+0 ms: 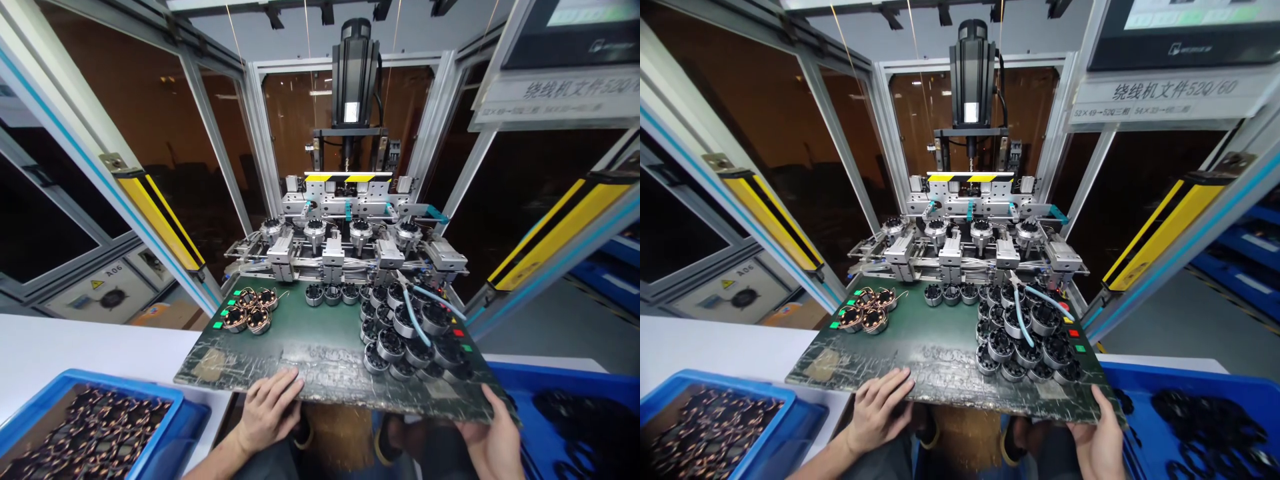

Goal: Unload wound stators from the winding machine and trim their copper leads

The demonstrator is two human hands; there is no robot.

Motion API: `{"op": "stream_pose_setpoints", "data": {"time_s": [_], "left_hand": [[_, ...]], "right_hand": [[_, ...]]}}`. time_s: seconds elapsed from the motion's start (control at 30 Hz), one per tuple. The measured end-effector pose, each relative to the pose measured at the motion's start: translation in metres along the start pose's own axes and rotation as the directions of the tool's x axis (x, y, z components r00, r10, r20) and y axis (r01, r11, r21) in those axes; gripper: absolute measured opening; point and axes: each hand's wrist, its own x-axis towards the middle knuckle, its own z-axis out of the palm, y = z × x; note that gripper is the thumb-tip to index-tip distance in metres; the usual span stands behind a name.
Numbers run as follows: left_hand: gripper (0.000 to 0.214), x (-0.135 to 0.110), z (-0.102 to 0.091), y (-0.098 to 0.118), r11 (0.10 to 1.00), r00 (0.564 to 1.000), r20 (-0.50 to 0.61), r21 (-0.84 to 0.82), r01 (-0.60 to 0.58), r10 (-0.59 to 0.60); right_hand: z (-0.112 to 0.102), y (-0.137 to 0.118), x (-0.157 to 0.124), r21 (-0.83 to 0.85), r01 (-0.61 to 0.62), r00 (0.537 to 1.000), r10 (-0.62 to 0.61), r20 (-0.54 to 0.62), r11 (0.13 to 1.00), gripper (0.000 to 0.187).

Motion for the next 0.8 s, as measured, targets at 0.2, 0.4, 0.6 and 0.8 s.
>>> {"op": "stream_pose_setpoints", "data": {"time_s": [0.2,0.4,0.6,0.8], "left_hand": [[0.045,0.0022,-0.0002,0.0015,1.000,1.000,-0.016,0.011,0.005,-0.004],[0.047,0.0000,0.0018,0.0011,1.000,1.000,-0.020,0.023,0.014,-0.013],[0.052,-0.0018,0.0026,0.0009,1.000,1.000,-0.021,0.023,0.018,-0.018],[0.066,-0.0021,0.0039,0.0010,1.000,0.999,-0.032,0.022,0.011,-0.010]], "right_hand": [[0.0003,-0.0026,-0.0020,0.006,-0.012,1.000,0.012,-0.016,1.000,0.058],[-0.0031,-0.0002,0.0006,0.022,-0.008,0.999,0.009,-0.039,1.000,0.055],[-0.0005,-0.0005,-0.0018,0.004,0.014,1.000,-0.014,-0.020,1.000,0.057],[-0.0022,0.0007,-0.0015,0.014,-0.003,1.000,0.003,-0.009,1.000,0.057]]}}
